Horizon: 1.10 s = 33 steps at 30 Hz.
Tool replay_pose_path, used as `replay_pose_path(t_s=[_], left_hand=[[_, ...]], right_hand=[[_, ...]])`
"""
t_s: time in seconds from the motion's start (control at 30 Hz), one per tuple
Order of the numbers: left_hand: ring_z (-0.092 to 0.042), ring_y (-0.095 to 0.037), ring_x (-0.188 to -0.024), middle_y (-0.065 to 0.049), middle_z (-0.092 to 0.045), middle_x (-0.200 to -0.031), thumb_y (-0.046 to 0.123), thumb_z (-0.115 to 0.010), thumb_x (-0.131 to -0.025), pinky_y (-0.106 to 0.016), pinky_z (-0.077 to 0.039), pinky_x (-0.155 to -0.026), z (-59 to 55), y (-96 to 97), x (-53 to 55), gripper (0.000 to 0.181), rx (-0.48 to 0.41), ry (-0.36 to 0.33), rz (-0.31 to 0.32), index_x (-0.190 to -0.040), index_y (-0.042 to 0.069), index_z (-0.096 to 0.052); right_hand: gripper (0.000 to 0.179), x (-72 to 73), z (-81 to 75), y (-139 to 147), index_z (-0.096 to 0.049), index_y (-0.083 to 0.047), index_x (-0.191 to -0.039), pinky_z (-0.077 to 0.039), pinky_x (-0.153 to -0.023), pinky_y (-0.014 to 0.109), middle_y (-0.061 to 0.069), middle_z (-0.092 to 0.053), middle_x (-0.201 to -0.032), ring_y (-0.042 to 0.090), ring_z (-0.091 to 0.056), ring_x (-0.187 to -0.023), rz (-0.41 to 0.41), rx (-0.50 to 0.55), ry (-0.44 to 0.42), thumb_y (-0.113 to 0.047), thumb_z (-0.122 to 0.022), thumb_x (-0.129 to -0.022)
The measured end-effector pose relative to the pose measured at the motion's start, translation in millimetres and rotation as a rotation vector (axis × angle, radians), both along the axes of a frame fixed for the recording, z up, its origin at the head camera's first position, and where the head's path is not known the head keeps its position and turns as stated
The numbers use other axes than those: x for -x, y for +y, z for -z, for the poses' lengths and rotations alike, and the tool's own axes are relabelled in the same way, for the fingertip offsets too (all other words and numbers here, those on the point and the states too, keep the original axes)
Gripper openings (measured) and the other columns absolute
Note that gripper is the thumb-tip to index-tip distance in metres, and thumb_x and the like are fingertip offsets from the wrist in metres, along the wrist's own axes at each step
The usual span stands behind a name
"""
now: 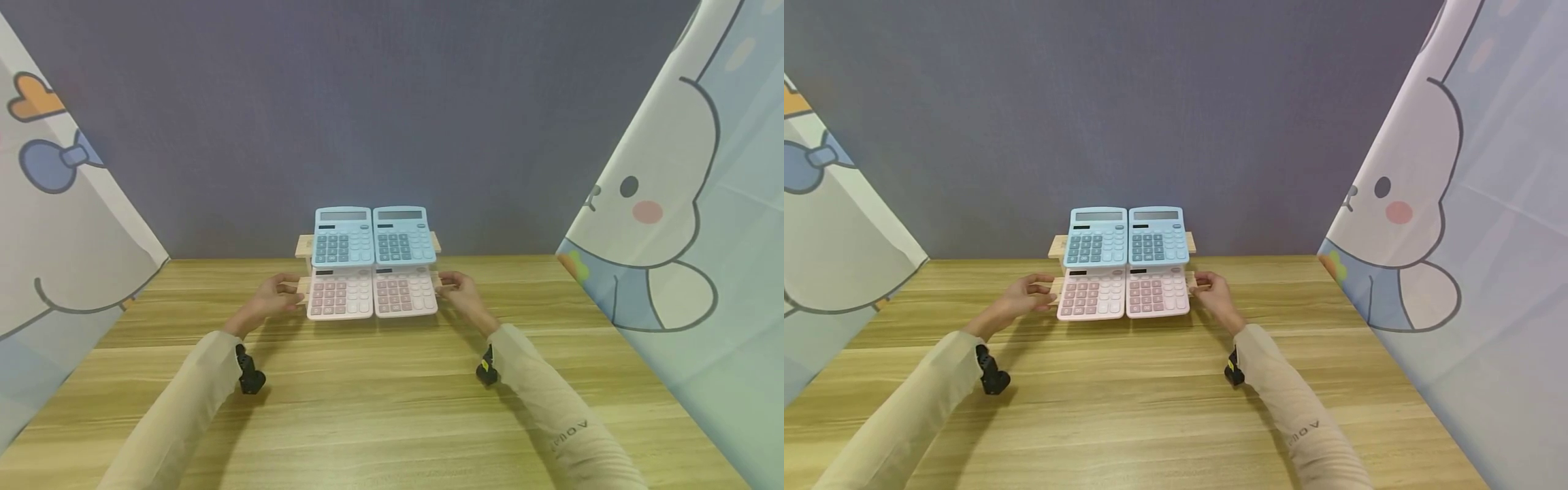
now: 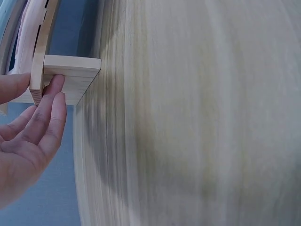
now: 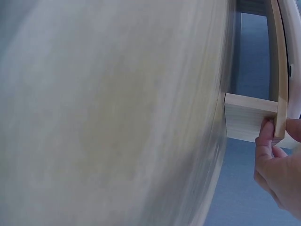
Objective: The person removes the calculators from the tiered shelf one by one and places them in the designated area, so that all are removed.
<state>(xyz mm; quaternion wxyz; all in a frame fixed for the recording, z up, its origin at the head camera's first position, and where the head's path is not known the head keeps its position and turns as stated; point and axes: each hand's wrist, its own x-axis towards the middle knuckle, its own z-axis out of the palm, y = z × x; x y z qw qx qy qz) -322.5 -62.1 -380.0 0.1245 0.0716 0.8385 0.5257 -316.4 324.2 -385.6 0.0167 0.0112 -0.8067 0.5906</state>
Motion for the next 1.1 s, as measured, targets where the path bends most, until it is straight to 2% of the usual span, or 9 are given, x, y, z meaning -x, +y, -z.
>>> replay_pose_path(t_s=[0.27,0.47,0.9,1.03,1.1], left_hand=[[-0.048,-0.038,-0.113,-0.033,-0.036,-0.13,0.009,-0.052,-0.092,-0.043,-0.048,-0.095,-0.4,-2.2,-0.4,0.058,-0.023,-0.019,-0.025,-0.139,-0.006,-0.023],[-0.047,-0.04,-0.114,-0.034,-0.035,-0.131,0.01,-0.053,-0.091,-0.044,-0.047,-0.096,0.4,-3.9,-0.1,0.059,-0.047,-0.016,-0.015,-0.139,-0.007,-0.022],[-0.046,-0.04,-0.116,-0.034,-0.034,-0.133,0.013,-0.055,-0.091,-0.045,-0.046,-0.098,1.7,-2.5,-1.8,0.062,-0.073,-0.02,-0.013,-0.141,-0.005,-0.021],[-0.048,-0.039,-0.114,-0.034,-0.034,-0.133,0.013,-0.054,-0.092,-0.044,-0.046,-0.097,2.9,-2.0,-1.6,0.061,-0.062,-0.019,-0.017,-0.14,-0.005,-0.022],[-0.049,-0.04,-0.114,-0.034,-0.035,-0.133,0.012,-0.053,-0.092,-0.044,-0.046,-0.097,2.9,-2.1,-1.7,0.06,-0.059,-0.019,-0.017,-0.14,-0.004,-0.022]], right_hand=[[0.041,2.1,0.1,-1.6,-0.043,0.011,-0.126,-0.05,-0.093,0.042,0.028,-0.048,-0.121,0.032,-0.055,-0.101,-0.016,-0.002,-0.004,0.005,-0.052,-0.087],[0.04,1.6,-1.0,-1.8,-0.043,0.011,-0.126,-0.051,-0.091,0.039,0.028,-0.048,-0.12,0.033,-0.054,-0.102,-0.019,0.009,-0.007,0.005,-0.052,-0.087],[0.04,5.4,0.0,3.4,-0.044,0.011,-0.125,-0.052,-0.08,0.022,0.028,-0.05,-0.12,0.029,-0.054,-0.101,-0.031,0.027,-0.031,0.006,-0.053,-0.086],[0.041,6.1,1.8,6.3,-0.043,0.011,-0.126,-0.053,-0.081,0.023,0.029,-0.049,-0.121,0.029,-0.055,-0.102,-0.047,0.035,-0.029,0.006,-0.054,-0.086],[0.043,6.7,2.6,8.1,-0.042,0.011,-0.126,-0.053,-0.084,0.028,0.029,-0.048,-0.121,0.029,-0.056,-0.101,-0.053,0.042,-0.029,0.006,-0.054,-0.086]])
